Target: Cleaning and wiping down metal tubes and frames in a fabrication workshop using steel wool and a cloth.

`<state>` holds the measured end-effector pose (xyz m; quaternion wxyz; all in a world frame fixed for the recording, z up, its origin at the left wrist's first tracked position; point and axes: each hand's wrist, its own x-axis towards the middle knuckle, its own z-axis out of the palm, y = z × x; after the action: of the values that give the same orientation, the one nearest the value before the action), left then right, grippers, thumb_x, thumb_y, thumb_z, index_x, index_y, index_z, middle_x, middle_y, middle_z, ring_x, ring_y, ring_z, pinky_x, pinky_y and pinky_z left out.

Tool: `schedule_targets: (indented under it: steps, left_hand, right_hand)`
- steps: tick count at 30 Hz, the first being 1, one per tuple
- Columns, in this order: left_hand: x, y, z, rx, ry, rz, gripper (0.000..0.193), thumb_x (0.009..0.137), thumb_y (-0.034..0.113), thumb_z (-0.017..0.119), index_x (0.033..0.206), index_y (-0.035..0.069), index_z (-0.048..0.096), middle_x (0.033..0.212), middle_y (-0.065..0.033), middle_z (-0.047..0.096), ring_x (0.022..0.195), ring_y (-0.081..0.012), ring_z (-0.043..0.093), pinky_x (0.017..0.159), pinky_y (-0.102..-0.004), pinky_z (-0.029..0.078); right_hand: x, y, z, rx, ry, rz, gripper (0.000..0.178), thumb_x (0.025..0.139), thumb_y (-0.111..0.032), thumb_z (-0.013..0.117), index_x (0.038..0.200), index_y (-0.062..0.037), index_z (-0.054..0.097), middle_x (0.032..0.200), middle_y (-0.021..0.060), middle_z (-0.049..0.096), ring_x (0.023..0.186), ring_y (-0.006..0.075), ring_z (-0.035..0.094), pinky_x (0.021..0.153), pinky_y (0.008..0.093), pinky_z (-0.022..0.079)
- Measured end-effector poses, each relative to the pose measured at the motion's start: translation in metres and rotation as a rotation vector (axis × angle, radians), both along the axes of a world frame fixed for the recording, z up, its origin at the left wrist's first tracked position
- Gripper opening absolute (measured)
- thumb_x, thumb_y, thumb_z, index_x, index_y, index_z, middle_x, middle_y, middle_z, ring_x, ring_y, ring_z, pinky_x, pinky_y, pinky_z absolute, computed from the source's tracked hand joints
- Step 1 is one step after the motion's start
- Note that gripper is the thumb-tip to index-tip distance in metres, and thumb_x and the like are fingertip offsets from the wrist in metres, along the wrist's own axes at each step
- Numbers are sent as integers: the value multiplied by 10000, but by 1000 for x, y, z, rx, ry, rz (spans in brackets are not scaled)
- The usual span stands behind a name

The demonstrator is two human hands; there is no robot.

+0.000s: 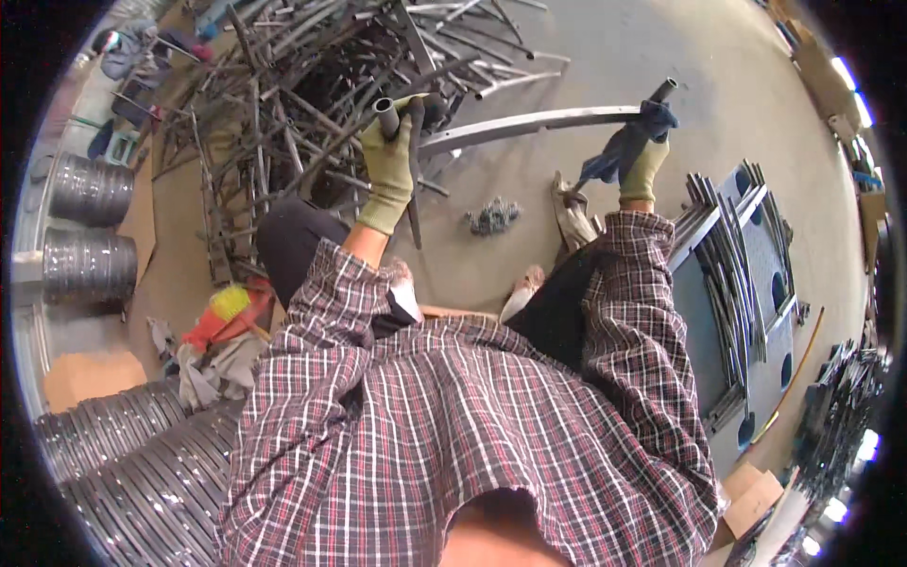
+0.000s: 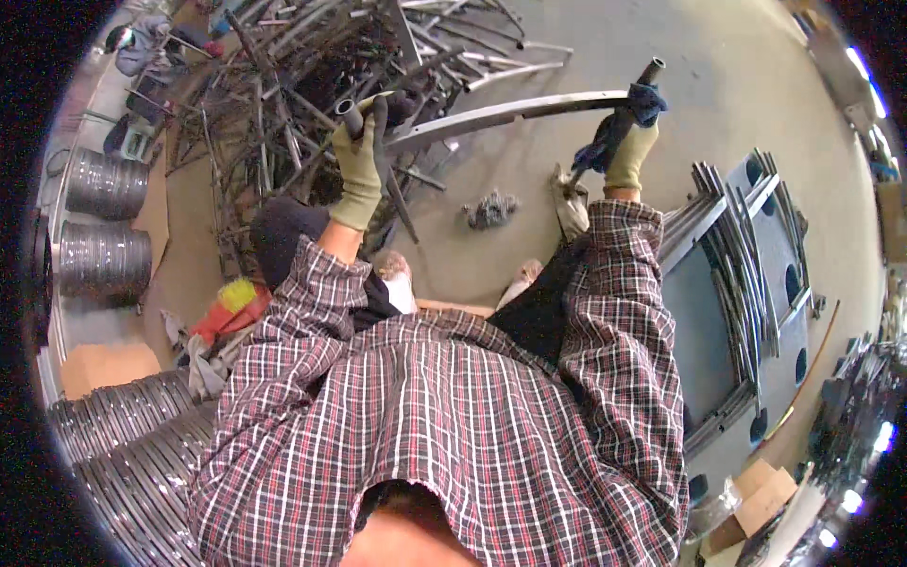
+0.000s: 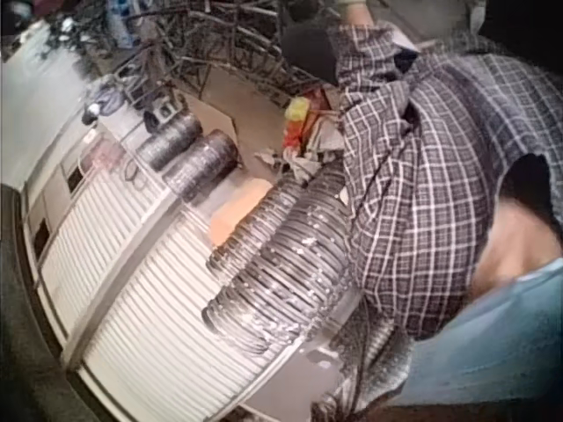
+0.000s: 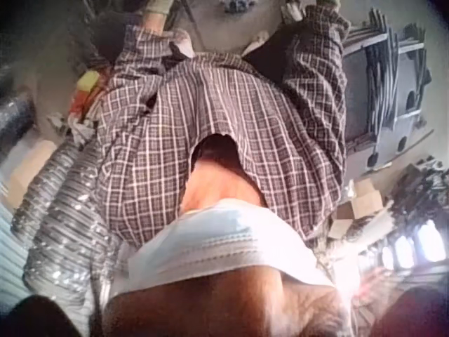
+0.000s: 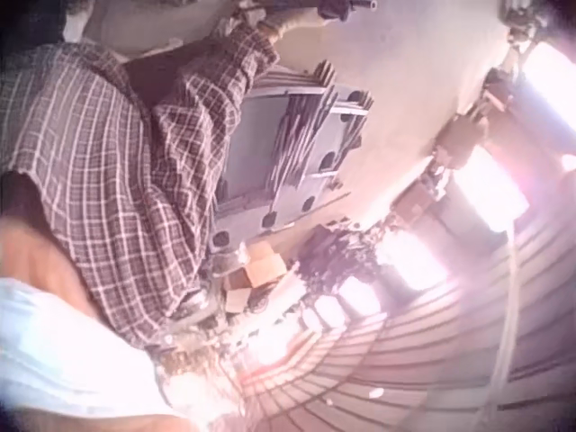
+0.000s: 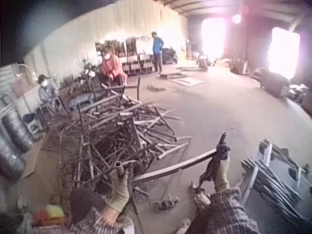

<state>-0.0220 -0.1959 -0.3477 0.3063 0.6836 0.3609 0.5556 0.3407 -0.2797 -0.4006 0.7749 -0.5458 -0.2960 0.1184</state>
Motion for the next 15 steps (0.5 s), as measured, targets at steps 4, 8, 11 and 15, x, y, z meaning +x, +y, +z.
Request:
schedule_targets:
  steps: [4, 8, 11, 15]
  left_hand:
    - [-9, -4, -23, -75, -194, 48, 198, 949, 184, 603, 986, 7, 687, 876, -46, 701, 818, -104, 632, 758, -267, 489]
    - [-14, -3, -27, -66, -75, 3, 231, 945, 157, 542, 1023, -16, 675, 951, -73, 689, 896, -151, 628, 859, -309, 472]
    - [-24, 14, -31, 97, 5, 28, 273, 923, 157, 564, 1101, -35, 639, 1063, -80, 672, 916, -169, 628, 871, -300, 471]
    - [-25, 33, -3, -12, -259, -148, 412, 921, 234, 593, 1250, -14, 572, 1030, -92, 680, 765, -106, 628, 629, -231, 496]
  right_hand:
    - [-93, 3, 22, 20, -537, -231, 181, 818, 54, 512, 960, -15, 600, 980, 119, 629, 932, 250, 587, 902, 338, 444]
    - [-178, -7, 20, -240, -1147, 241, 424, 587, -96, 663, 1009, -73, 628, 1216, 192, 531, 1139, 391, 487, 928, 484, 418]
    - [-197, -21, 26, -188, -1051, 359, 534, 572, -94, 668, 1105, -93, 639, 1152, 132, 577, 1076, 358, 531, 905, 441, 438]
    - [-204, -46, -54, -542, -808, 421, 374, 649, -36, 618, 1023, -28, 633, 1059, 170, 604, 988, 387, 564, 856, 426, 464]
